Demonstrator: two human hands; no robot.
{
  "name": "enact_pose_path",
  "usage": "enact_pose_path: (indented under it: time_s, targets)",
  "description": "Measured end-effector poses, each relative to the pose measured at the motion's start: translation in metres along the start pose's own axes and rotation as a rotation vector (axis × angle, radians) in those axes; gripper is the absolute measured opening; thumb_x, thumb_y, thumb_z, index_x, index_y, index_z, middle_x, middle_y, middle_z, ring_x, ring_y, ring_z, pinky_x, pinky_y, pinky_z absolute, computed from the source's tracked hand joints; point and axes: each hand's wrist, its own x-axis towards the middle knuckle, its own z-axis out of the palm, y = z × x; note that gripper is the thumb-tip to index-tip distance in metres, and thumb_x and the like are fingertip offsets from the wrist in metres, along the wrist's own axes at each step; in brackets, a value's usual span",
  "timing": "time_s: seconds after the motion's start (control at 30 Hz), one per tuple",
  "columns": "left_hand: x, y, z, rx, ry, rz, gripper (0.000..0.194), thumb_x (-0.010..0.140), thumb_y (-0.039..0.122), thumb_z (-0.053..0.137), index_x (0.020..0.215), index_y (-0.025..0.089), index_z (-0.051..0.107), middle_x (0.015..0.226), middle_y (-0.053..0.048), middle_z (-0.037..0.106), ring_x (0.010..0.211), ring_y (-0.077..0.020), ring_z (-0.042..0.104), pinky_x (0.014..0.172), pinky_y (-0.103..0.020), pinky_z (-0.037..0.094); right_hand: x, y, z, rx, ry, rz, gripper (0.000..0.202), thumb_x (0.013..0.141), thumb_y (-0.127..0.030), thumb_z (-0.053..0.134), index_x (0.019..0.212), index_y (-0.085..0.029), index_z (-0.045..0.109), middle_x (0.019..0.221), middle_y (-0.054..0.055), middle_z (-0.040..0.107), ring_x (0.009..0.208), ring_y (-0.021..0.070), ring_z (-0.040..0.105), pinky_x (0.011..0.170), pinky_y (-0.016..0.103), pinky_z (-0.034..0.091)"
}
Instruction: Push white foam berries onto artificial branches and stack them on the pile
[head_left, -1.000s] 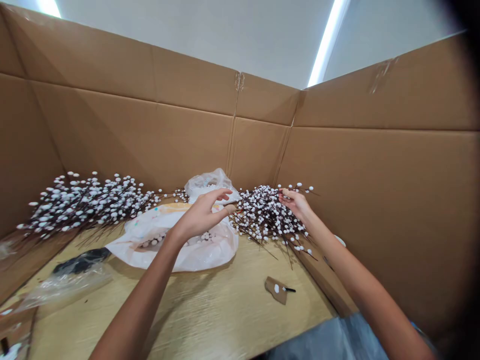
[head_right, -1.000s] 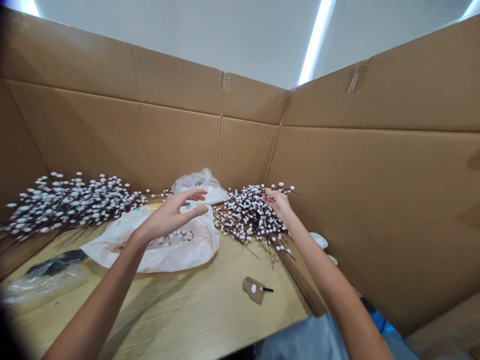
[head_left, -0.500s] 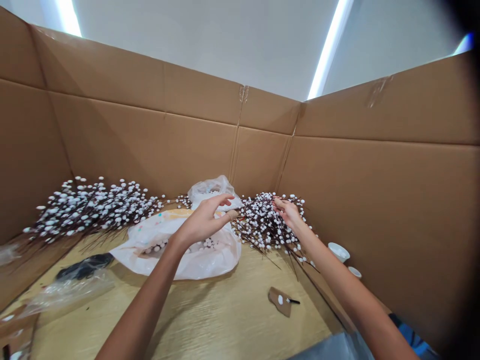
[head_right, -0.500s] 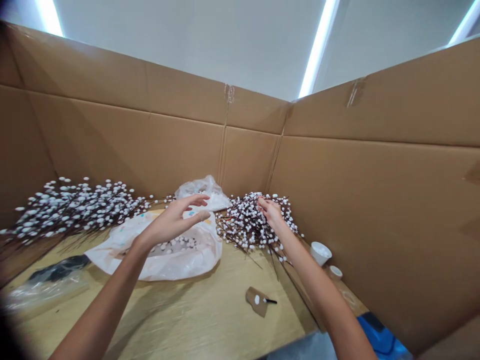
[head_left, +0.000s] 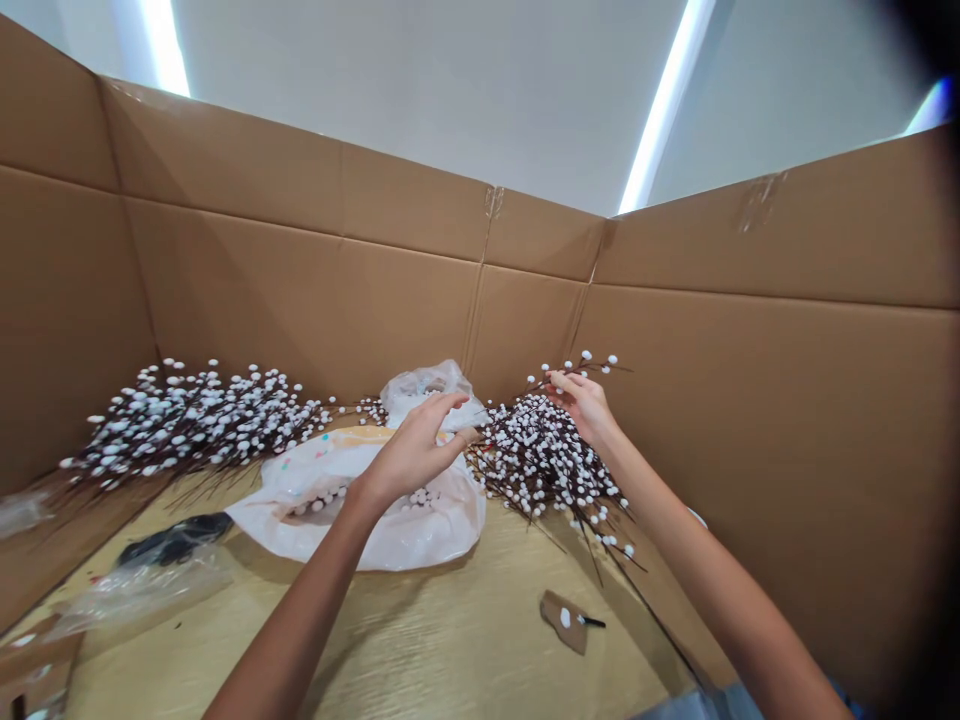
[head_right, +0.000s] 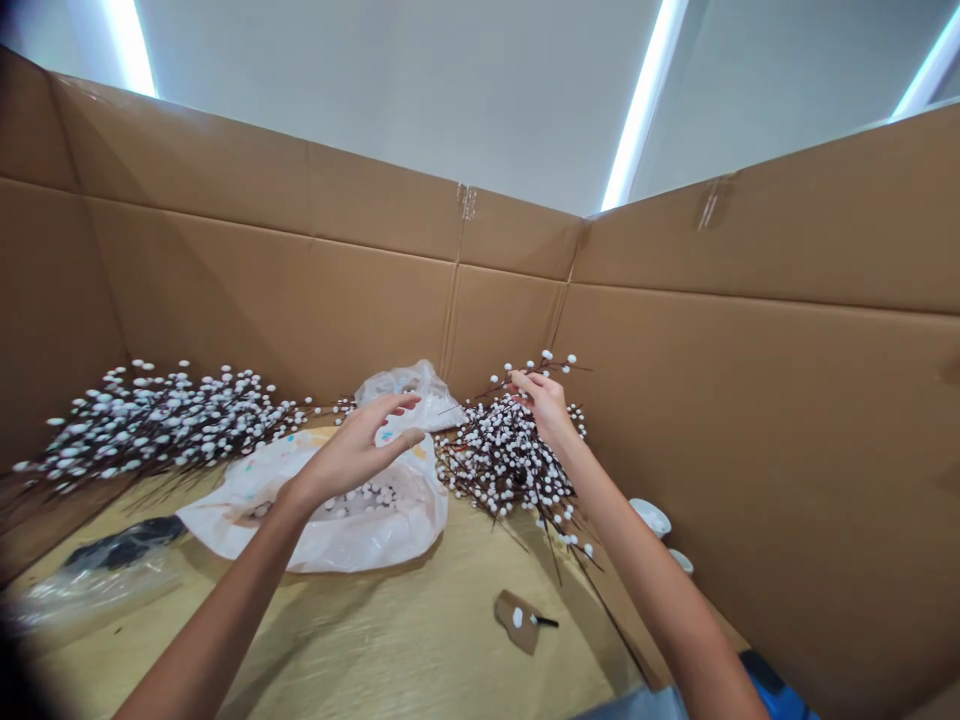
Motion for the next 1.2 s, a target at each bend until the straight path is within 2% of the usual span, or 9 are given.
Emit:
enact_pose_path:
  time_s: [0.13,0.23,0.33,0.53,0.7,0.83,0.93,1.1,1.2]
  targets:
    - [0.0,-0.003,0.006,0.018,-0.051,-0.03,0.039,0.088,0.035,0.053,0.122,0.014,0.054,0.121,-0.014,0.061,0.104,-0.0264,0.059,0.087,-0.04,0.048,-0.024,-0.029,0.03,-0.005,-0.118,-0.079,0.029,0.056,-0.04,0.082,0.069,-0.018,0.07,0.078,0.002,0.068,0.068,0.0114,0.06,0.065,0.023,0.05]
    - [0.0,-0.003,0.008,-0.031,-0.17,-0.046,0.033,0.088,0.034,0.053,0.112,0.012,0.062,0.1,-0.01,0.069,0.084,-0.022,0.063,0.074,-0.033,0.048,-0.041,-0.043,0.05,-0.018,-0.203,-0.108,0.027,0.056,-0.039,0.081,0.066,-0.017,0.071,0.072,0.001,0.067,0.065,0.01,0.058,0.066,0.023,0.048]
    - [-0.001,-0.002,0.007,-0.038,-0.217,-0.034,0.025,0.087,0.031,0.054,0.096,0.014,0.069,0.08,-0.005,0.071,0.071,-0.0183,0.062,0.066,-0.028,0.045,-0.054,-0.05,0.064,-0.019,-0.265,-0.121,0.025,0.057,-0.038,0.08,0.066,-0.017,0.071,0.073,0.002,0.067,0.065,0.01,0.058,0.066,0.023,0.048]
    - [-0.011,-0.005,0.007,-0.039,-0.233,-0.059,0.025,0.085,0.028,0.054,0.084,0.013,0.073,0.078,-0.006,0.071,0.07,-0.018,0.06,0.066,-0.026,0.042,-0.067,-0.057,0.076,-0.034,-0.31,-0.169,0.024,0.061,-0.039,0.076,0.063,-0.017,0.067,0.072,0.001,0.066,0.065,0.0107,0.058,0.065,0.024,0.046]
    - [-0.035,-0.011,0.026,-0.144,-0.285,-0.098,0.025,0.084,0.031,0.056,0.077,0.012,0.072,0.071,-0.004,0.069,0.065,-0.016,0.058,0.06,-0.023,0.04,-0.074,-0.042,0.084,-0.123,-0.283,-0.246,0.024,0.064,-0.038,0.072,0.065,-0.015,0.065,0.065,0.0,0.062,0.06,0.0117,0.053,0.06,0.024,0.042]
    - [-0.059,-0.021,0.048,-0.225,-0.261,-0.159,0.028,0.084,0.035,0.056,0.072,0.012,0.067,0.067,-0.004,0.065,0.061,-0.0143,0.055,0.056,-0.022,0.038,-0.087,-0.019,0.095,-0.238,-0.222,-0.295,0.019,0.067,-0.033,0.069,0.069,-0.014,0.067,0.062,-0.001,0.059,0.055,0.0105,0.045,0.054,0.024,0.034]
    - [-0.076,-0.033,0.06,-0.298,-0.238,-0.226,0.03,0.085,0.038,0.055,0.073,0.012,0.063,0.062,-0.003,0.061,0.058,-0.0138,0.053,0.054,-0.021,0.037,-0.097,-0.008,0.102,-0.307,-0.203,-0.295,0.022,0.07,-0.035,0.068,0.076,-0.014,0.068,0.061,-0.002,0.056,0.053,0.0107,0.042,0.052,0.024,0.032]
    - [-0.099,-0.055,0.072,-0.443,-0.188,-0.301,0.032,0.085,0.042,0.055,0.074,0.013,0.059,0.063,-0.002,0.058,0.06,-0.0139,0.054,0.056,-0.022,0.039,-0.121,0.001,0.106,-0.353,-0.195,-0.283,0.043,0.075,-0.047,0.066,0.104,-0.015,0.06,0.077,0.001,0.056,0.07,0.016,0.053,0.065,0.028,0.042]
    - [-0.114,-0.06,0.078,-0.499,-0.149,-0.332,0.033,0.084,0.043,0.057,0.071,0.012,0.059,0.062,-0.001,0.055,0.06,-0.0132,0.05,0.056,-0.022,0.037,-0.15,0.013,0.108,-0.336,-0.17,-0.33,0.033,0.085,-0.042,0.056,0.108,-0.017,0.056,0.086,0.003,0.057,0.079,0.0174,0.055,0.073,0.03,0.044]
